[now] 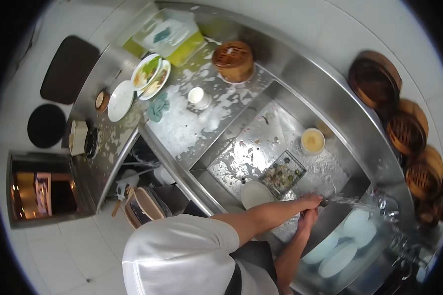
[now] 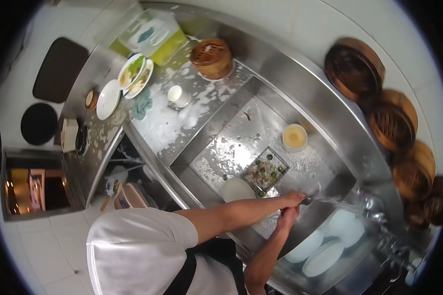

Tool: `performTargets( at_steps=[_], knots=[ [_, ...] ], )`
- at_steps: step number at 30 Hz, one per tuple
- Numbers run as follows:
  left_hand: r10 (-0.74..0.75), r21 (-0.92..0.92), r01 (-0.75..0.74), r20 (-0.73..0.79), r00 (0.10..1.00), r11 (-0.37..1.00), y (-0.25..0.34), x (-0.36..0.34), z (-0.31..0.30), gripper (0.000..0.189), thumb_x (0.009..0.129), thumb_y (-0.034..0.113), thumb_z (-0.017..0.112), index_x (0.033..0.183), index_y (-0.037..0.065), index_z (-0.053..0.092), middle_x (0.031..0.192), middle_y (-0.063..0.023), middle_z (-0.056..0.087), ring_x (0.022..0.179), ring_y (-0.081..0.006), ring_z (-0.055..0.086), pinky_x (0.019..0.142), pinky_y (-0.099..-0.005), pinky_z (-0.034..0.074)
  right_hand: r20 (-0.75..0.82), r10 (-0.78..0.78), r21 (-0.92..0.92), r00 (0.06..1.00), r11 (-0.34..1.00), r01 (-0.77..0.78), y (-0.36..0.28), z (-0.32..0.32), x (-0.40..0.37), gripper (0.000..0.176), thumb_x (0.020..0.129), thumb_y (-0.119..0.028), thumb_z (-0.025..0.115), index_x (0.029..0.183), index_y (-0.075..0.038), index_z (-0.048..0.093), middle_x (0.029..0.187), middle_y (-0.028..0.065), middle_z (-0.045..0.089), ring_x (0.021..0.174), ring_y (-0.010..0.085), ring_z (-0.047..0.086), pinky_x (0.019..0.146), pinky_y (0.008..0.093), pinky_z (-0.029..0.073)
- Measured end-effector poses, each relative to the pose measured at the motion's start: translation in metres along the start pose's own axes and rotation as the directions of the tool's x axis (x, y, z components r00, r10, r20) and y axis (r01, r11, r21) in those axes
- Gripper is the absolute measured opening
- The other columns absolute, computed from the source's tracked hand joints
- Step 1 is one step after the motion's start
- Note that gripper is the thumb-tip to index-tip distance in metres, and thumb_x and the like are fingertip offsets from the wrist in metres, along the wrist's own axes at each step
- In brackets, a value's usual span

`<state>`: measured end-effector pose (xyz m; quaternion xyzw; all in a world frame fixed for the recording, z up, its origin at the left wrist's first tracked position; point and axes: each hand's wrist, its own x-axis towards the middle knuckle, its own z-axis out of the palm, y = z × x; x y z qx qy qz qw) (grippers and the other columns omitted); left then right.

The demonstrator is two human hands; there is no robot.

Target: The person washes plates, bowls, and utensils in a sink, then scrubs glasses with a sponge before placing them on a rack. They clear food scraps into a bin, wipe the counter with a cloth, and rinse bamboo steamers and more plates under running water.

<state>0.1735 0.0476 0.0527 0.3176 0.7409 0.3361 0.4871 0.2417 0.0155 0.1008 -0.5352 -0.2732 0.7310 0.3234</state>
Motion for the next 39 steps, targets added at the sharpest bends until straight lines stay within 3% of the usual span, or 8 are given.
performTargets(
  at_steps=[10, 14, 20, 22, 25, 32, 35, 39],
  knots=[
    [0.067, -0.557, 0.01, 0.118, 0.991, 0.83, -0.019, -0.149, -0.294, 0.052, 0.085, 0.014, 0.07, 0.133, 0.006, 0.051, 0.122, -0.0075, 0.059, 0.102, -0.0174, 0.061, 0.085, -0.0319, 0.052, 0.155, 0.313, 0.823, 0.937, 0.484, -0.297, -0.077, -0.023, 0.145, 0.006, 0.087, 0.0, 0.054, 0.083, -0.001, 0.058, 0.079, 0.0075, 0.062, 0.075, 0.0171, 0.061, 0.077, 0.0363, 0.058],
    [0.115, -0.205, -0.458, -0.807, 0.58, 0.865, -0.15, -0.188, -0.485, 0.027, 0.095, 0.015, 0.057, 0.12, 0.006, 0.055, 0.105, -0.0041, 0.061, 0.092, -0.0137, 0.059, 0.082, -0.0296, 0.05, 0.319, 0.322, -0.393, 0.892, 0.901, -0.185, -0.126, -0.056, 0.114, 0.014, 0.093, -0.015, 0.058, 0.097, -0.003, 0.063, 0.074, 0.0093, 0.063, 0.074, 0.0173, 0.064, 0.064, 0.0306, 0.055],
    [-0.652, -0.406, -0.605, -0.713, -0.258, 0.684, -0.22, -0.316, -0.744, 0.047, 0.093, 0.028, 0.06, 0.128, 0.002, 0.042, 0.103, -0.0102, 0.057, 0.078, -0.0212, 0.055, 0.072, -0.034, 0.051, 0.148, -0.159, -0.712, 0.976, -0.702, -0.006, -0.158, -0.078, -0.024, 0.021, 0.091, -0.022, 0.053, 0.1, -0.003, 0.057, 0.087, 0.02, 0.068, 0.085, 0.0382, 0.068, 0.069, 0.0463, 0.053],
    [-0.717, -0.591, -0.768, -0.645, 0.266, 0.247, -0.331, -0.325, -0.807, 0.044, 0.093, 0.026, 0.058, 0.127, 0.001, 0.044, 0.107, -0.0133, 0.058, 0.083, -0.0259, 0.059, 0.074, -0.0374, 0.054, 0.321, 0.004, -0.568, 0.947, -0.799, 0.196, -0.138, -0.102, -0.03, 0.018, 0.092, -0.02, 0.054, 0.098, -0.003, 0.056, 0.08, 0.0156, 0.066, 0.073, 0.0325, 0.068, 0.062, 0.0426, 0.052],
    [-0.576, -0.703, -0.71, -0.563, 0.592, -0.043, -0.408, -0.321, -0.86, 0.034, 0.093, 0.015, 0.052, 0.123, 0.0, 0.048, 0.114, -0.0184, 0.059, 0.097, -0.0323, 0.064, 0.077, -0.0424, 0.059, 0.254, 0.445, -0.948, 0.859, -0.061, 0.312, -0.066, 0.048, -0.066, 0.014, 0.087, -0.016, 0.059, 0.095, -0.005, 0.059, 0.076, 0.0099, 0.063, 0.07, 0.0262, 0.064, 0.063, 0.0389, 0.05],
    [-0.547, -0.719, -0.662, -0.649, 0.528, 0.214, -0.426, -0.369, -0.846, 0.032, 0.085, 0.004, 0.052, 0.116, -0.003, 0.054, 0.109, -0.0159, 0.063, 0.095, -0.0291, 0.066, 0.079, -0.0408, 0.059, 0.701, 0.712, -0.65, 0.036, 0.617, 0.443, 0.113, 0.645, -0.259, 0.012, 0.096, -0.019, 0.054, 0.092, -0.008, 0.058, 0.075, -0.0006, 0.055, 0.063, 0.0106, 0.052, 0.055, 0.0255, 0.041],
    [-0.564, -0.682, -0.675, -0.687, 0.459, 0.28, -0.398, -0.416, -0.808, 0.033, 0.085, 0.004, 0.054, 0.116, -0.006, 0.054, 0.108, -0.0153, 0.064, 0.092, -0.0286, 0.066, 0.077, -0.0399, 0.059, 0.801, 0.486, -0.598, -0.35, 0.682, -0.421, 0.142, 0.872, -0.303, 0.016, 0.097, -0.017, 0.055, 0.108, -0.005, 0.057, 0.084, -0.0003, 0.059, 0.069, 0.007, 0.056, 0.058, 0.0195, 0.049],
    [-0.599, -0.678, -0.589, -0.711, 0.37, 0.441, -0.399, -0.468, -0.772, 0.038, 0.083, 0.003, 0.055, 0.12, -0.006, 0.053, 0.107, -0.0144, 0.064, 0.091, -0.0254, 0.066, 0.075, -0.0367, 0.058, 0.898, 0.436, -0.297, -0.047, 0.525, -0.798, 0.117, 1.116, -0.322, 0.012, 0.09, -0.001, 0.049, 0.099, 0.004, 0.052, 0.094, 0.0136, 0.056, 0.075, 0.022, 0.06, 0.062, 0.0297, 0.058]
  ],
)
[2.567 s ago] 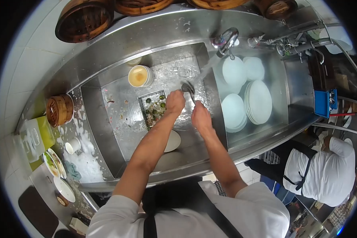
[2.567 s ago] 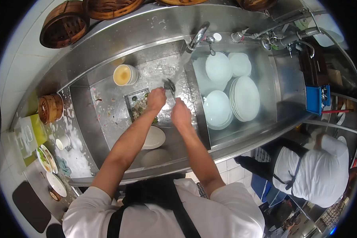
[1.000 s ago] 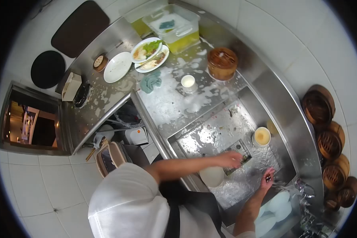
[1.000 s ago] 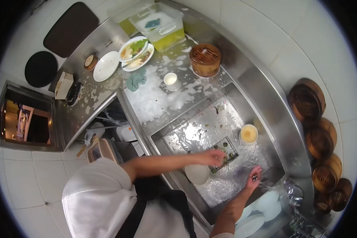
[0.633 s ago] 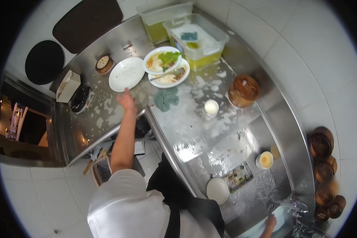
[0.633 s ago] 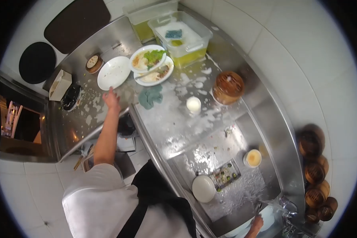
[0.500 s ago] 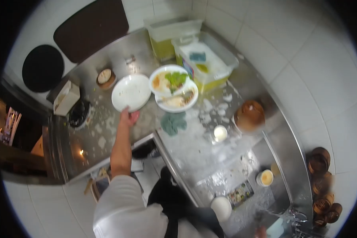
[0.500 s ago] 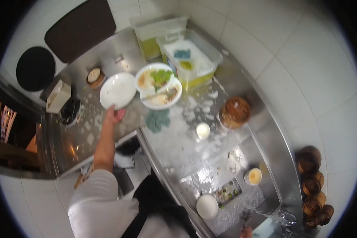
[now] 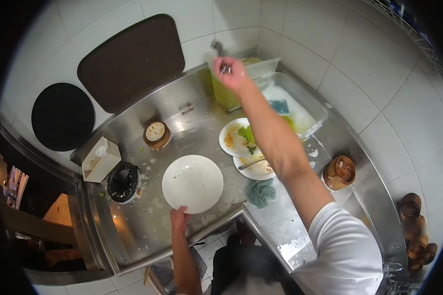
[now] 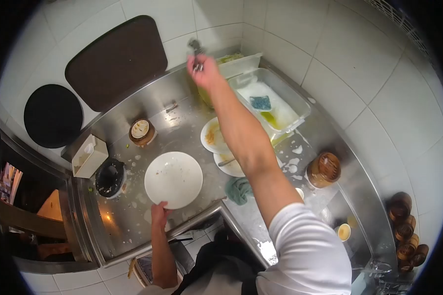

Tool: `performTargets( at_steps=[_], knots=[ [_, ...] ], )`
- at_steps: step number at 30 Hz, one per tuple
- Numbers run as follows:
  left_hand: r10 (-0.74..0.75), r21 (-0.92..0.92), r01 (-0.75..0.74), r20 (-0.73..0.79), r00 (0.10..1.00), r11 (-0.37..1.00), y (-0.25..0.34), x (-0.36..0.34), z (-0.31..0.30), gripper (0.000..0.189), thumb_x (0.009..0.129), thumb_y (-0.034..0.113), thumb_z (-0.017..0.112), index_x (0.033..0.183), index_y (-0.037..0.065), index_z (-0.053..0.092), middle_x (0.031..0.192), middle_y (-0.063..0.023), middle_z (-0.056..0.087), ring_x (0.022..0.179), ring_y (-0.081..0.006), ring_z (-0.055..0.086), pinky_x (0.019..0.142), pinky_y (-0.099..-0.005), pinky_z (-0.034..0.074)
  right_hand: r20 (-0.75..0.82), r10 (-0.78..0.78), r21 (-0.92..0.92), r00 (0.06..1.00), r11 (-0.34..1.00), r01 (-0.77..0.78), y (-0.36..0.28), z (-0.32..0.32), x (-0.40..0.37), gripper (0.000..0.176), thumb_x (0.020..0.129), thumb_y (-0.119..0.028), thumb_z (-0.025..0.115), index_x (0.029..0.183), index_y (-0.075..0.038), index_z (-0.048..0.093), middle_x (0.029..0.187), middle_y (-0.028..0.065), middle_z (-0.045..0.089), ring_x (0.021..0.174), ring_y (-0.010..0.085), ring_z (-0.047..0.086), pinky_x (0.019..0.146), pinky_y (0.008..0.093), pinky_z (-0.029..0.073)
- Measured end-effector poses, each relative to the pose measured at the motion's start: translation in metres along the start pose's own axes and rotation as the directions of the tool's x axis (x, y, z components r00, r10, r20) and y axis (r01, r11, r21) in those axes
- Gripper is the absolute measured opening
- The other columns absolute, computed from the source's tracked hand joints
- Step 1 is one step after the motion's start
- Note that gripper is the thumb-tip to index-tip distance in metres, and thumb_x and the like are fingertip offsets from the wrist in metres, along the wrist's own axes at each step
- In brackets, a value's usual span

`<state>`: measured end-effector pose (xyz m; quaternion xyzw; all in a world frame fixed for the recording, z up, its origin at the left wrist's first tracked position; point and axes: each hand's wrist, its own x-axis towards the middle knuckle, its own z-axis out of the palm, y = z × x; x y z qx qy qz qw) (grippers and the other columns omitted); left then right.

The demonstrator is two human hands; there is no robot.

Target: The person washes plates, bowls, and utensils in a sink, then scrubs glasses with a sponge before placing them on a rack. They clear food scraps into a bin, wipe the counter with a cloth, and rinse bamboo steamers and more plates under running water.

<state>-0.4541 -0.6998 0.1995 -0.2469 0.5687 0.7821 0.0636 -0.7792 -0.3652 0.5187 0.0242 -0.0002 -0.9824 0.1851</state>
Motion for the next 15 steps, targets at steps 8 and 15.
performTargets(
  at_steps=[8, 15],
  knots=[
    [-0.014, 0.041, 0.008, 0.149, 0.989, 0.999, 0.065, -0.042, -0.017, 0.037, 0.079, 0.004, 0.062, 0.114, -0.007, 0.058, 0.107, -0.0147, 0.066, 0.093, -0.0239, 0.066, 0.085, -0.0332, 0.053, 0.325, -0.512, -0.945, 0.795, -0.212, 0.25, 0.061, -0.086, -0.085, 0.028, 0.094, -0.018, 0.053, 0.116, -0.001, 0.056, 0.104, 0.0103, 0.062, 0.109, 0.0185, 0.058, 0.086, 0.0326, 0.048],
    [-0.099, 0.249, -0.018, 0.45, 0.887, 0.968, 0.1, -0.048, 0.054, 0.034, 0.079, 0.009, 0.064, 0.109, -0.006, 0.064, 0.099, -0.0108, 0.069, 0.089, -0.0189, 0.065, 0.081, -0.0303, 0.05, -0.374, -0.24, -0.924, 0.896, 0.181, -0.337, 0.094, -0.146, -0.361, 0.07, 0.09, -0.041, 0.064, 0.142, -0.001, 0.038, 0.132, 0.0144, 0.054, 0.121, 0.0235, 0.051, 0.103, 0.035, 0.04]
  ],
)
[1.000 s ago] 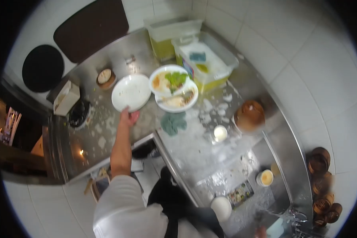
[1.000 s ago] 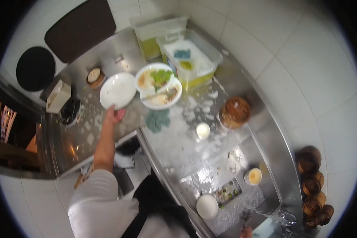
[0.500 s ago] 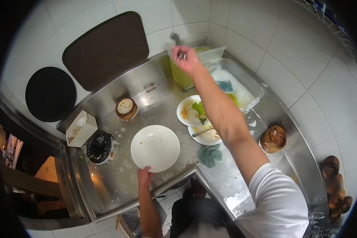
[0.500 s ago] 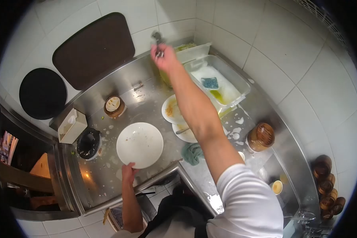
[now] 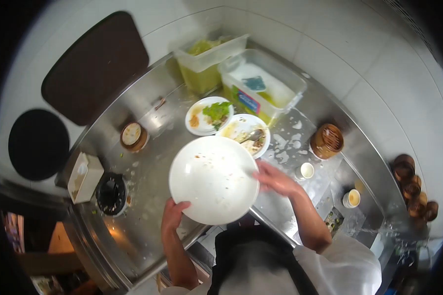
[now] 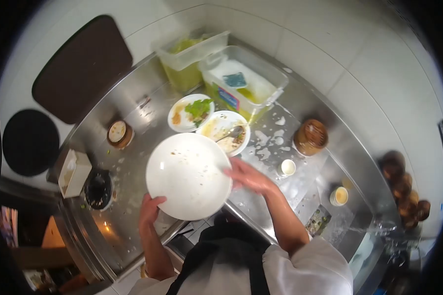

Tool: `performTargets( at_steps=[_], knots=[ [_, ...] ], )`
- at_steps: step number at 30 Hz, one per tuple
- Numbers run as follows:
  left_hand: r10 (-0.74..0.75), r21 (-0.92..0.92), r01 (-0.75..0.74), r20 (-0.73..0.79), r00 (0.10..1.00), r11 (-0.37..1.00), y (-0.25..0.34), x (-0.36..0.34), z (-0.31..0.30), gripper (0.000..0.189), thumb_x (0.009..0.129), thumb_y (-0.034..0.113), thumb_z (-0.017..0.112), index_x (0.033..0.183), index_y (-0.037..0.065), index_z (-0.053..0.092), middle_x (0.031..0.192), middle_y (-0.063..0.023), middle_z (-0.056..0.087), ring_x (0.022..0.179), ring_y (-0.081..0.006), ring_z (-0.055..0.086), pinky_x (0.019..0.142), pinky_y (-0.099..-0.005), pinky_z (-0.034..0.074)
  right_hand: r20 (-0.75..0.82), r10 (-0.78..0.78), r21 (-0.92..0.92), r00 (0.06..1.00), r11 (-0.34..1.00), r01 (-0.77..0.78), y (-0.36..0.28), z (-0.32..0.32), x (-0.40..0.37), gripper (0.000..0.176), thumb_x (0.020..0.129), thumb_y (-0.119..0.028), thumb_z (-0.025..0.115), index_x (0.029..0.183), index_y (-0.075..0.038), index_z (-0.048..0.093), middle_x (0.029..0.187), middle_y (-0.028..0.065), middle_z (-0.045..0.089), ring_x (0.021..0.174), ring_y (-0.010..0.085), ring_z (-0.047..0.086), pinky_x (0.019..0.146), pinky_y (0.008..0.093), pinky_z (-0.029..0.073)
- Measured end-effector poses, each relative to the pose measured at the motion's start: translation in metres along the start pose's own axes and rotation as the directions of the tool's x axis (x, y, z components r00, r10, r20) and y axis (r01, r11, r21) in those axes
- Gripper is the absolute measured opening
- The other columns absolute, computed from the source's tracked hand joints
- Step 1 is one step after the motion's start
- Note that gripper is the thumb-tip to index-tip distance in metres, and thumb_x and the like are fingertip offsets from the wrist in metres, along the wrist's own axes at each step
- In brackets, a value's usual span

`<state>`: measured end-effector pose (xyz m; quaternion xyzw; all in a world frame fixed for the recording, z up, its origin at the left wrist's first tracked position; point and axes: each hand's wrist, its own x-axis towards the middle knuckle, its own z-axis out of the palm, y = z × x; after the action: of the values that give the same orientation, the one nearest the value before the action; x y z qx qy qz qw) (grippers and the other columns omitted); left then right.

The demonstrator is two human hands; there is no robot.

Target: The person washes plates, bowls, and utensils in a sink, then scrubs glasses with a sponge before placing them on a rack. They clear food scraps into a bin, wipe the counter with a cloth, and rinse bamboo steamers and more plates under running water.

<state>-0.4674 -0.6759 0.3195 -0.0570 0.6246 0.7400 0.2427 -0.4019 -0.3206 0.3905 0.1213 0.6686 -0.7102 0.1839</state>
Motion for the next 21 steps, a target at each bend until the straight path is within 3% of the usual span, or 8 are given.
performTargets(
  at_steps=[2, 4, 6, 7, 9, 13, 19, 21],
  knots=[
    [-0.027, 0.155, -0.001, 0.178, 0.984, 0.988, 0.003, 0.009, 0.042, 0.034, 0.079, 0.011, 0.066, 0.108, -0.006, 0.065, 0.097, -0.0085, 0.07, 0.089, -0.0156, 0.064, 0.082, -0.0291, 0.049, -0.064, 0.006, 0.196, 0.998, 0.981, 0.007, 0.058, -0.006, -0.038, 0.064, 0.09, -0.031, 0.064, 0.141, -0.001, 0.04, 0.128, 0.0124, 0.057, 0.113, 0.02, 0.055, 0.094, 0.0333, 0.048],
    [-0.072, 0.248, -0.037, 0.414, 0.907, 0.968, 0.004, 0.022, 0.08, 0.032, 0.082, 0.013, 0.067, 0.109, -0.004, 0.065, 0.098, -0.007, 0.069, 0.09, -0.0141, 0.062, 0.082, -0.0275, 0.048, -0.354, -0.139, 0.21, 0.925, 0.952, 0.223, 0.099, -0.017, -0.08, 0.055, 0.088, -0.021, 0.064, 0.137, -0.003, 0.047, 0.12, 0.0096, 0.062, 0.104, 0.017, 0.058, 0.082, 0.0315, 0.052],
    [-0.271, 0.423, -0.056, 0.671, 0.69, 0.904, 0.005, 0.019, 0.136, 0.039, 0.087, 0.017, 0.067, 0.12, -0.003, 0.06, 0.107, -0.0092, 0.067, 0.094, -0.0146, 0.062, 0.084, -0.0286, 0.049, -0.494, -0.016, 0.242, 0.869, 0.958, 0.155, 0.134, -0.039, -0.147, 0.05, 0.085, -0.019, 0.065, 0.131, -0.003, 0.053, 0.112, 0.0085, 0.065, 0.096, 0.0169, 0.061, 0.076, 0.0312, 0.053],
    [-0.28, 0.324, 0.008, 0.803, 0.526, 0.946, -0.012, 0.019, 0.15, 0.048, 0.092, 0.022, 0.063, 0.132, -0.001, 0.049, 0.118, -0.0124, 0.062, 0.1, -0.0182, 0.062, 0.087, -0.0328, 0.049, -0.565, 0.148, 0.321, 0.812, 0.946, 0.05, 0.137, -0.046, -0.191, 0.051, 0.082, -0.022, 0.068, 0.127, -0.002, 0.055, 0.106, 0.0096, 0.066, 0.093, 0.018, 0.062, 0.076, 0.0325, 0.052],
    [-0.23, 0.238, 0.029, 0.888, 0.397, 0.971, 0.0, -0.005, 0.188, 0.055, 0.094, 0.024, 0.062, 0.139, 0.0, 0.04, 0.122, -0.0156, 0.059, 0.102, -0.0229, 0.062, 0.09, -0.0374, 0.05, -0.684, 0.248, 0.414, 0.686, 0.907, 0.084, 0.177, -0.064, -0.281, 0.05, 0.08, -0.022, 0.07, 0.124, -0.003, 0.057, 0.104, 0.0097, 0.067, 0.088, 0.0181, 0.064, 0.068, 0.0319, 0.056],
    [-0.17, 0.289, -0.04, 0.663, 0.729, 0.956, -0.025, 0.022, 0.186, 0.049, 0.096, 0.026, 0.059, 0.135, 0.002, 0.044, 0.115, -0.0165, 0.061, 0.103, -0.0239, 0.061, 0.092, -0.0374, 0.049, -0.722, 0.616, 0.679, 0.316, 0.719, 0.151, 0.234, -0.102, -0.438, 0.04, 0.079, -0.004, 0.059, 0.117, 0.009, 0.053, 0.104, 0.0175, 0.065, 0.084, 0.0272, 0.07, 0.071, 0.0358, 0.062],
    [-0.207, 0.441, -0.156, 0.666, 0.717, 0.884, -0.057, -0.02, 0.303, 0.04, 0.095, 0.02, 0.06, 0.128, 0.001, 0.049, 0.105, -0.0117, 0.062, 0.096, -0.0205, 0.061, 0.088, -0.0351, 0.05, -0.698, 0.716, 0.581, 0.002, 0.565, 0.586, 0.432, -0.181, -0.461, 0.043, 0.082, 0.003, 0.055, 0.124, 0.009, 0.046, 0.112, 0.0218, 0.06, 0.096, 0.0325, 0.067, 0.076, 0.0419, 0.062],
    [-0.268, 0.485, -0.165, 0.7, 0.662, 0.859, -0.065, -0.047, 0.342, 0.036, 0.094, 0.014, 0.06, 0.126, 0.0, 0.051, 0.101, -0.0108, 0.064, 0.092, -0.0188, 0.061, 0.087, -0.0335, 0.05, -0.695, 0.719, 0.562, 0.027, 0.52, 0.643, 0.506, -0.211, -0.457, 0.042, 0.085, 0.0, 0.056, 0.125, 0.006, 0.046, 0.115, 0.0208, 0.059, 0.098, 0.0327, 0.066, 0.077, 0.0433, 0.062]
  ],
)
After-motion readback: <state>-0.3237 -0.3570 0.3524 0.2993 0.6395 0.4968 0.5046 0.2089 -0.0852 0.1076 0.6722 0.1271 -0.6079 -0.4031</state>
